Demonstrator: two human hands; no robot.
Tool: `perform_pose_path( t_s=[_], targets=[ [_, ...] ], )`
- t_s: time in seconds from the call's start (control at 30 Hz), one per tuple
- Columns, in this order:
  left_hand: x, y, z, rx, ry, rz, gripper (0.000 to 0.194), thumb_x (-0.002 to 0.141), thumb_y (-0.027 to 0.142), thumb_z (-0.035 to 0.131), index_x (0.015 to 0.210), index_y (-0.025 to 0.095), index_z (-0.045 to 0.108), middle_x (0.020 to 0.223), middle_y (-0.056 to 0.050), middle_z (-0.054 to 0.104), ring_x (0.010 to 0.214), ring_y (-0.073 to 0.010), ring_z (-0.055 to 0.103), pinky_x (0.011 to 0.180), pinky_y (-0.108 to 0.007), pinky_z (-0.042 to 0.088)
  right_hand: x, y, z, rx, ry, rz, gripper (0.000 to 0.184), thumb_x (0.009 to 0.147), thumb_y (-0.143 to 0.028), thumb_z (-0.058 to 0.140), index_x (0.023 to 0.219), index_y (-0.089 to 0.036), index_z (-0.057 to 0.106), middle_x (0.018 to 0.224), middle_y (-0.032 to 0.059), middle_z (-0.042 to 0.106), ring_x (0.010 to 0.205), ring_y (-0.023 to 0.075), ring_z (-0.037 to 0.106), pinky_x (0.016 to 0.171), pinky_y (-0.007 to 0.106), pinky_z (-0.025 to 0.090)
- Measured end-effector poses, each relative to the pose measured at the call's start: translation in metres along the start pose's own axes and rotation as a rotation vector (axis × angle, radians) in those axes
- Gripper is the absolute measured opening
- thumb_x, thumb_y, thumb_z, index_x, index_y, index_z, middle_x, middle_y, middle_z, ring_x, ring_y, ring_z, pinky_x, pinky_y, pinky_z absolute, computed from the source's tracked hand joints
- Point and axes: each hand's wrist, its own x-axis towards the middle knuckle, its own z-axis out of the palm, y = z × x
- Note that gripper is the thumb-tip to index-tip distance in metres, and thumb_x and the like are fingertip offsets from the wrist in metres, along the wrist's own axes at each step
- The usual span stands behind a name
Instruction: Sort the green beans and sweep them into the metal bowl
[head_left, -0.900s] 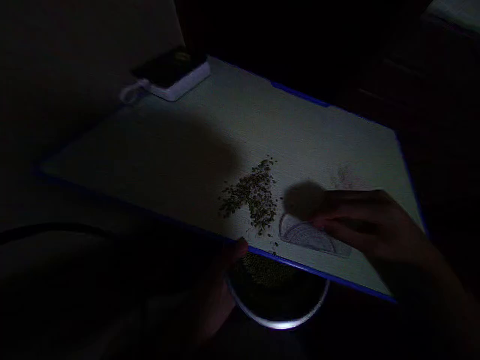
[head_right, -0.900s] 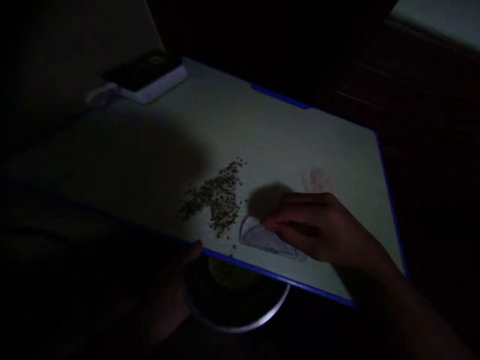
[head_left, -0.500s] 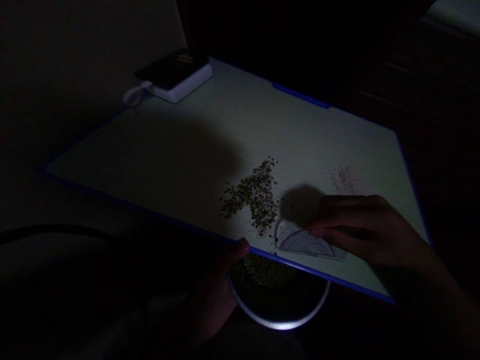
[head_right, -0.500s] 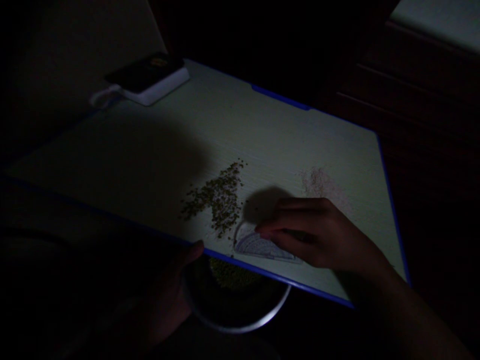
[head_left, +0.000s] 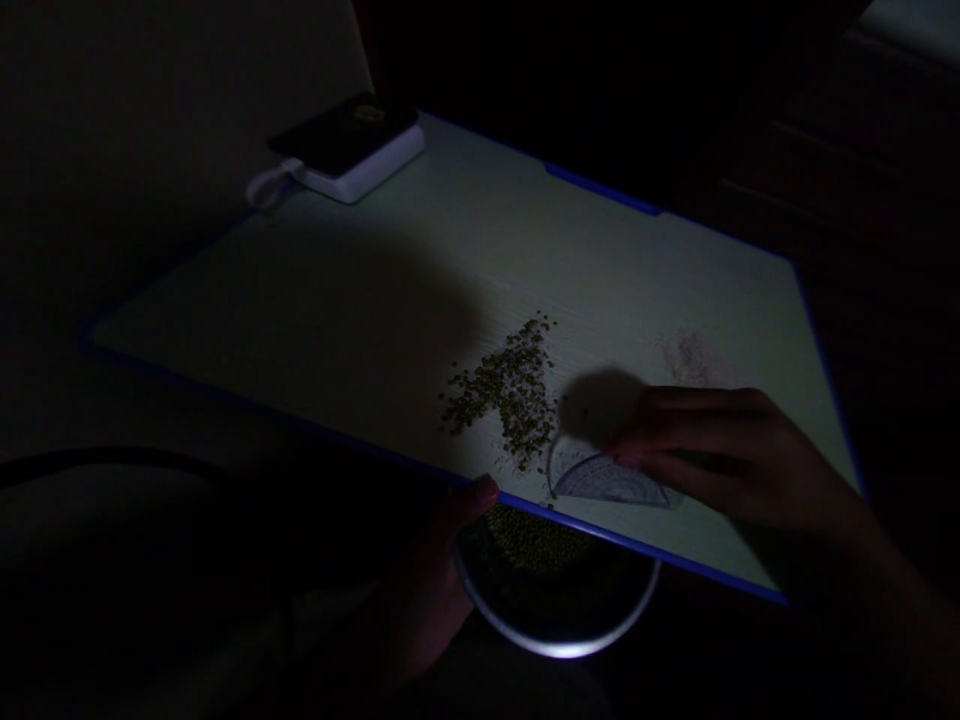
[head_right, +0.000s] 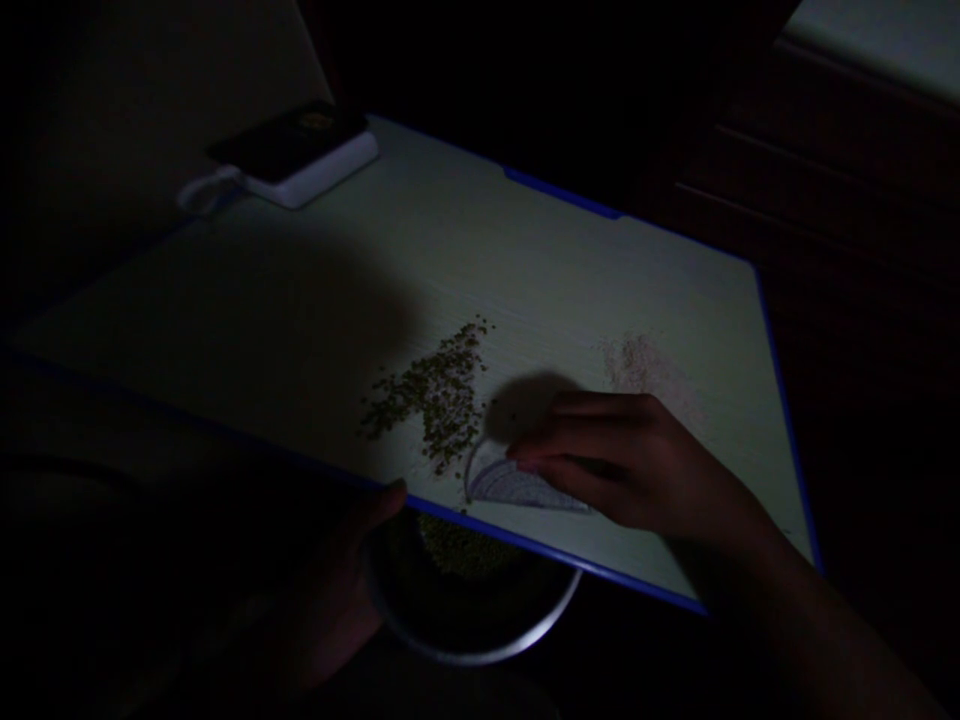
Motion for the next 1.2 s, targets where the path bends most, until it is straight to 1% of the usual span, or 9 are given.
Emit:
perform_pose_path(
  t_s=[0.13,0.27,0.5,0.7,0.83,0.93,1.07,1.13,1.2],
  targets=[
    [0.0,0.001,0.0,-0.026,0.032,-0.009,0.022,0.094,0.035,0.065,0.103,0.026,0.083,0.103,-0.001,0.086,0.124,-0.0271,0.069,0.119,-0.041,0.037,-0.001,0.0,-0.001,0.014,-0.022,-0.01,0.013,0.1,-0.019,0.063,0.105,-0.016,0.074,0.089,0.0063,0.074,0.08,0.012,0.07,0.07,0.022,0.052],
    [0.0,0.0,-0.002,0.001,0.036,-0.025,0.025,0.093,0.038,0.066,0.102,0.022,0.083,0.104,-0.005,0.086,0.124,-0.0298,0.069,0.12,-0.044,0.036,-0.001,-0.002,-0.001,0.03,-0.028,-0.013,0.013,0.1,-0.018,0.063,0.106,-0.015,0.074,0.091,0.0074,0.075,0.081,0.0126,0.071,0.07,0.022,0.053],
    [0.001,-0.001,-0.003,-0.015,0.021,-0.018,0.033,0.096,0.036,0.062,0.123,0.022,0.076,0.125,-0.006,0.08,0.134,-0.0288,0.061,0.121,-0.045,0.034,0.003,-0.004,0.001,0.053,-0.029,-0.014,0.013,0.1,-0.017,0.063,0.105,-0.014,0.074,0.085,0.0053,0.072,0.076,0.0104,0.068,0.068,0.021,0.051],
    [0.002,-0.004,-0.009,-0.009,0.046,0.011,0.03,0.098,0.038,0.059,0.114,0.022,0.078,0.113,-0.006,0.084,0.132,-0.029,0.063,0.121,-0.046,0.034,0.004,-0.005,0.003,0.071,-0.028,-0.018,0.013,0.1,-0.018,0.062,0.106,-0.016,0.074,0.085,0.0047,0.073,0.076,0.0111,0.069,0.067,0.022,0.053],
    [0.001,-0.001,-0.005,-0.001,0.063,-0.006,0.028,0.096,0.037,0.061,0.114,0.024,0.079,0.115,-0.004,0.083,0.128,-0.0276,0.066,0.119,-0.042,0.037,0.002,-0.004,0.001,0.088,-0.036,-0.017,0.013,0.099,-0.017,0.063,0.106,-0.018,0.074,0.087,0.0045,0.075,0.076,0.0115,0.07,0.066,0.023,0.054],
    [-0.001,0.002,0.0,0.009,0.023,0.002,0.021,0.093,0.035,0.066,0.102,0.025,0.082,0.11,-0.002,0.085,0.127,-0.0271,0.067,0.117,-0.039,0.04,-0.002,-0.004,-0.006,0.008,0.035,0.042,0.014,0.098,-0.018,0.064,0.105,-0.022,0.075,0.089,0.0042,0.077,0.078,0.0148,0.073,0.066,0.026,0.055],
    [-0.002,0.003,0.001,-0.012,0.018,0.012,0.021,0.091,0.034,0.068,0.106,0.026,0.082,0.107,-0.001,0.085,0.126,-0.0279,0.068,0.117,-0.042,0.041,-0.01,-0.007,-0.021,-0.133,0.21,0.169,0.018,0.095,-0.018,0.066,0.102,-0.031,0.075,0.087,-0.0002,0.078,0.078,0.0191,0.074,0.065,0.03,0.056],
    [-0.002,0.002,0.0,-0.035,0.033,0.005,0.023,0.091,0.034,0.068,0.108,0.026,0.082,0.111,-0.001,0.084,0.126,-0.0281,0.068,0.118,-0.042,0.04,-0.012,-0.011,-0.024,-0.149,0.201,0.171,0.018,0.096,-0.019,0.066,0.103,-0.032,0.074,0.089,-0.0002,0.078,0.079,0.0194,0.074,0.065,0.03,0.056],
    [-0.001,0.002,0.0,-0.048,0.014,-0.011,0.025,0.093,0.034,0.066,0.111,0.025,0.081,0.116,-0.002,0.083,0.126,-0.0284,0.068,0.118,-0.044,0.039,-0.011,-0.016,-0.023,-0.13,0.136,0.133,0.018,0.095,-0.018,0.065,0.106,-0.029,0.073,0.093,0.0022,0.078,0.082,0.0191,0.074,0.066,0.029,0.056]
  ],
)
